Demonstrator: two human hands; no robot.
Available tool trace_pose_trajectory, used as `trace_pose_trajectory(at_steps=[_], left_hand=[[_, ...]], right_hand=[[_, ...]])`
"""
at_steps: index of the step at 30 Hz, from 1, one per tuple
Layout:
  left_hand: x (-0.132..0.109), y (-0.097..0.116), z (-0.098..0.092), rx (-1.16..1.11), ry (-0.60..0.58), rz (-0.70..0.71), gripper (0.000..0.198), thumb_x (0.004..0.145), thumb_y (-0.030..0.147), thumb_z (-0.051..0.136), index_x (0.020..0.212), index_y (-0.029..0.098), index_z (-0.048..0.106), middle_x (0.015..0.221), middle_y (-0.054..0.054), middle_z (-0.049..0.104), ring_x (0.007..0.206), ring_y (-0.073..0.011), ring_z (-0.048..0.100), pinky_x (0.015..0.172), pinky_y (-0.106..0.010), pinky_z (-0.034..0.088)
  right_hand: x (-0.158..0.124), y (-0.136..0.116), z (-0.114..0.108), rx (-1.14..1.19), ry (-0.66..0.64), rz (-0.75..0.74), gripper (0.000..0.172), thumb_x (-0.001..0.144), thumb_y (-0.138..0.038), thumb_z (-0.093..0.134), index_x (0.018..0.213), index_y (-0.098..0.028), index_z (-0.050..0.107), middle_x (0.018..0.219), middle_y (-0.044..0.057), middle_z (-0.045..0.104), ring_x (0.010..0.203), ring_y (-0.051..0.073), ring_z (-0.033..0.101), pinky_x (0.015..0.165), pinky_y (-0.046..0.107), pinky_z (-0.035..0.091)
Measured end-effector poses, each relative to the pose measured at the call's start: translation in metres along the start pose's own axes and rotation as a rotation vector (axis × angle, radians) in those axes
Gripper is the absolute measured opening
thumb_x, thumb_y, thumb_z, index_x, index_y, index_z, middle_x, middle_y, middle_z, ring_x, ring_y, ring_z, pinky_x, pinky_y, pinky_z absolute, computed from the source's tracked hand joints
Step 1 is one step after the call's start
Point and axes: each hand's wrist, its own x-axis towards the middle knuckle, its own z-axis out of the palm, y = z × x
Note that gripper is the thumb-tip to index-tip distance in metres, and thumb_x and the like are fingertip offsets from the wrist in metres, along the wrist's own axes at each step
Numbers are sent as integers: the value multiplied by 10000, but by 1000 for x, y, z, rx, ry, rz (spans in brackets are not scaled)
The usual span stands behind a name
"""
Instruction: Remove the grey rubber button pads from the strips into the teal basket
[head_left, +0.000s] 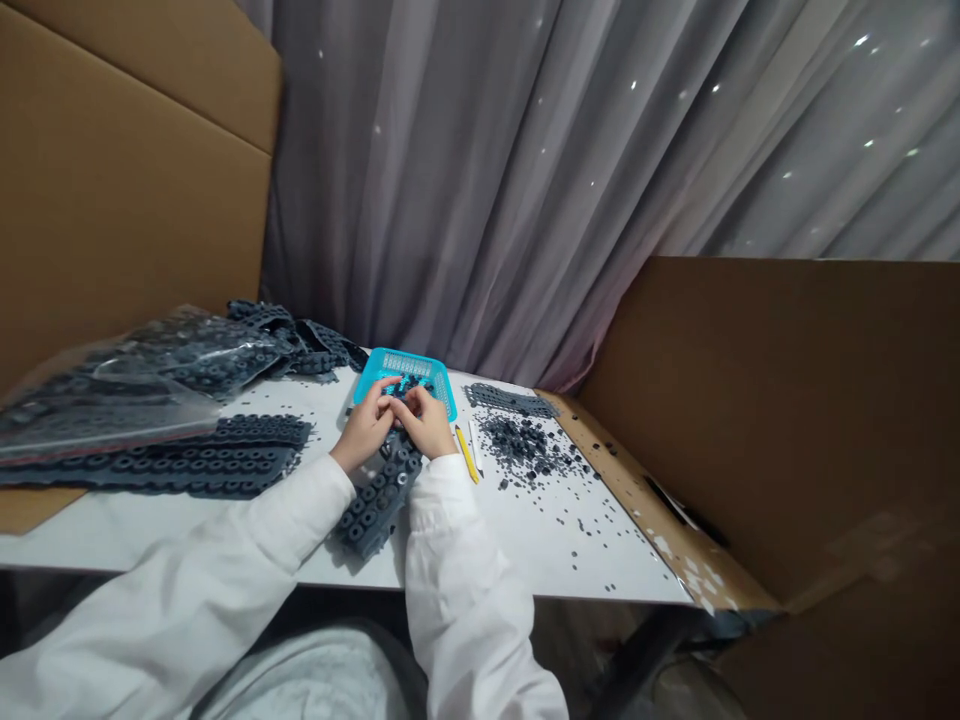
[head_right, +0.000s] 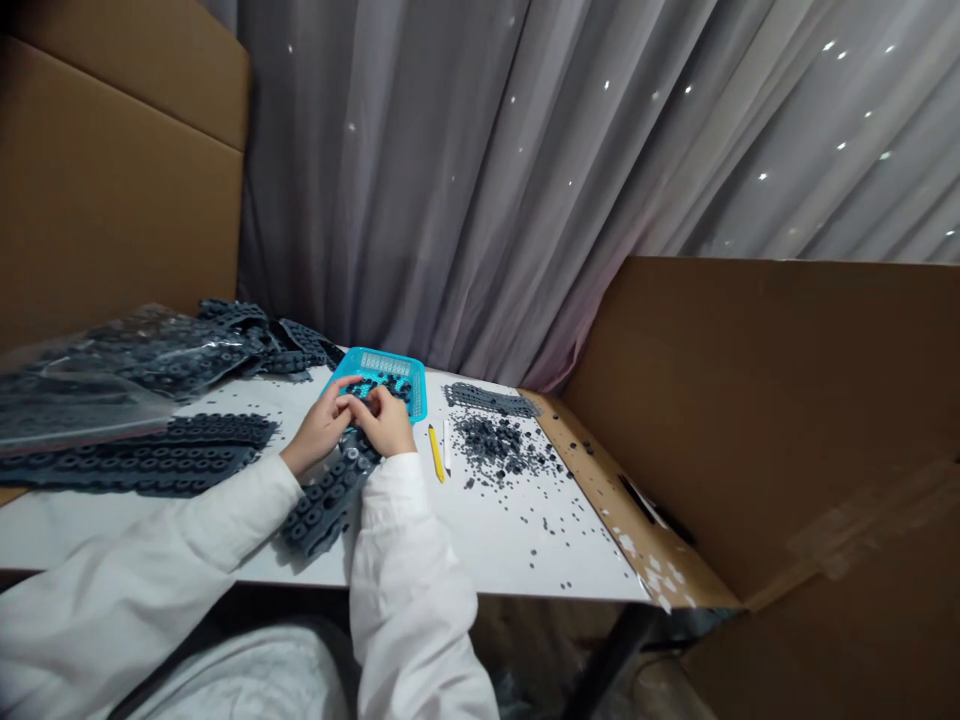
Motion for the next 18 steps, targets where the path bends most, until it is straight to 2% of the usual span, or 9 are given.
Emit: trace_pose_trajectory(at_steps=[4,8,11,14,18], left_hand=[[-2,0,0,-5,-38,5,457,793,265,658,1234,199,562,720,17,689,648,-176,629,679,-289,477],[-1,2,0,-70,-43,-25,387,790,295,693,1155,199,605,741,9,699,739,-180,654,714,-274,480],[1,3,1,-145,-23,-82,269,791,287,709,1029,188,633,660,29,659,657,-158,633,638,-254,478],[3,0,2,-237,24,-160,173,859,271,670,986,163,622,660,43,616,570,-122,585,563,-248,479],[7,-6,-2,-354,109,-252,195,931,286,608,1065,144,613,848,-2,640,617,-109,591,557,-258,520]], right_hand=[[-1,5,1,100,-27,45,384,809,-513,610,654,-223,412,557,-70,393,543,118,371,547,249,292],[1,9,-1,194,-81,43,386,843,-505,554,613,-209,460,574,-45,474,582,129,423,587,257,328],[3,10,3,272,-96,49,402,835,-525,561,600,-206,497,579,-30,511,586,137,459,608,266,364],[5,10,14,383,-55,67,431,823,-571,557,593,-211,493,583,-22,517,583,140,485,612,271,405],[7,8,35,528,99,112,454,791,-631,544,609,-233,425,553,-33,472,554,138,471,574,269,439]])
